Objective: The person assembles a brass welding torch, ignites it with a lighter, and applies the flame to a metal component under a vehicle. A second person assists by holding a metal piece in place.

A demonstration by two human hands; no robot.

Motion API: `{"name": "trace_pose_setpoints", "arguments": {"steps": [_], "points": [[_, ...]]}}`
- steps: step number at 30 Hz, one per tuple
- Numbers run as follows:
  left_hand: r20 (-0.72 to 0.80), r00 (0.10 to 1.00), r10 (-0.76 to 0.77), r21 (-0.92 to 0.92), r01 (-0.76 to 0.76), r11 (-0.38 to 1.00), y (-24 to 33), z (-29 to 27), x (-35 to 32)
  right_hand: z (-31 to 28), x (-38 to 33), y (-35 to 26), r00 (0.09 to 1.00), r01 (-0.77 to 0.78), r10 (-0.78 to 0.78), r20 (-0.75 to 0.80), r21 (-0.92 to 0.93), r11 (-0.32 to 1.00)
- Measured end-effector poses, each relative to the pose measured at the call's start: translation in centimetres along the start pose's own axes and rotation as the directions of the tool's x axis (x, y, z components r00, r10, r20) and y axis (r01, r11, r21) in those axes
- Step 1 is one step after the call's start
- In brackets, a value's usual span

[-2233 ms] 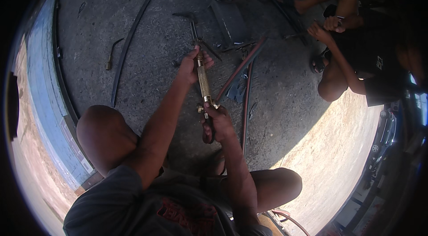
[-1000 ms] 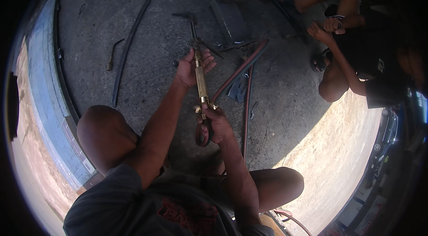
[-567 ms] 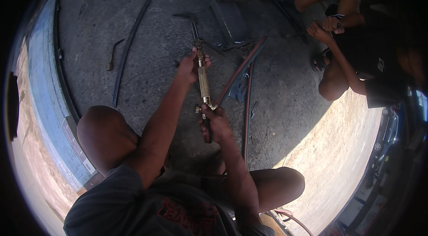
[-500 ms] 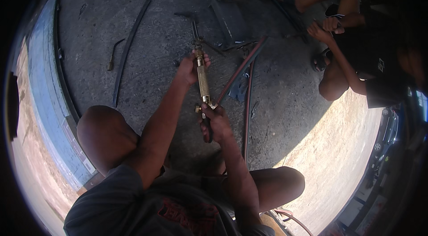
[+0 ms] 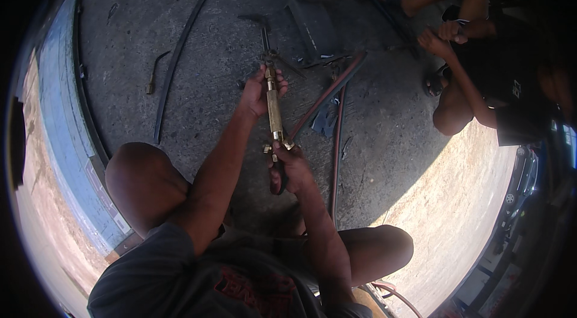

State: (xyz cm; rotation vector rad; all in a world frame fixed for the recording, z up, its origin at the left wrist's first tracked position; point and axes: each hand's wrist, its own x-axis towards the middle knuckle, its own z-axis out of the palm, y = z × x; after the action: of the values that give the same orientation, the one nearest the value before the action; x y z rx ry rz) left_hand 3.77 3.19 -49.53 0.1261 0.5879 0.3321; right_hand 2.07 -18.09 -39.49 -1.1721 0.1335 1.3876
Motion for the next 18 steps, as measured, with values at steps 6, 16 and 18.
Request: {"name": "trace_pose_setpoints", "arguments": {"steps": [6, 16, 18], "points": [[-0.168, 0.986, -0.005, 0.260, 0.050, 0.964, 0.3, 1.7, -0.6, -0.2, 0.8, 1.4, 0.990, 0.025, -0.065, -0.126, -0.292, 0.956], [0.219, 0.959, 0.181, 0.299, -0.243, 0.923, 2.3, 9.0, -5.2, 0.5, 0.6, 0.3, 0.955, 0.250, -0.296, 0.027, -0.614, 0.749], [0.316, 0.936, 0.152, 0.351, -0.264, 0.898, 3.1, 11.6, -6.6, 2.1, -1.0, -2.0, 0.949, 0.253, -0.303, 0.083, -0.772, 0.583]]}}
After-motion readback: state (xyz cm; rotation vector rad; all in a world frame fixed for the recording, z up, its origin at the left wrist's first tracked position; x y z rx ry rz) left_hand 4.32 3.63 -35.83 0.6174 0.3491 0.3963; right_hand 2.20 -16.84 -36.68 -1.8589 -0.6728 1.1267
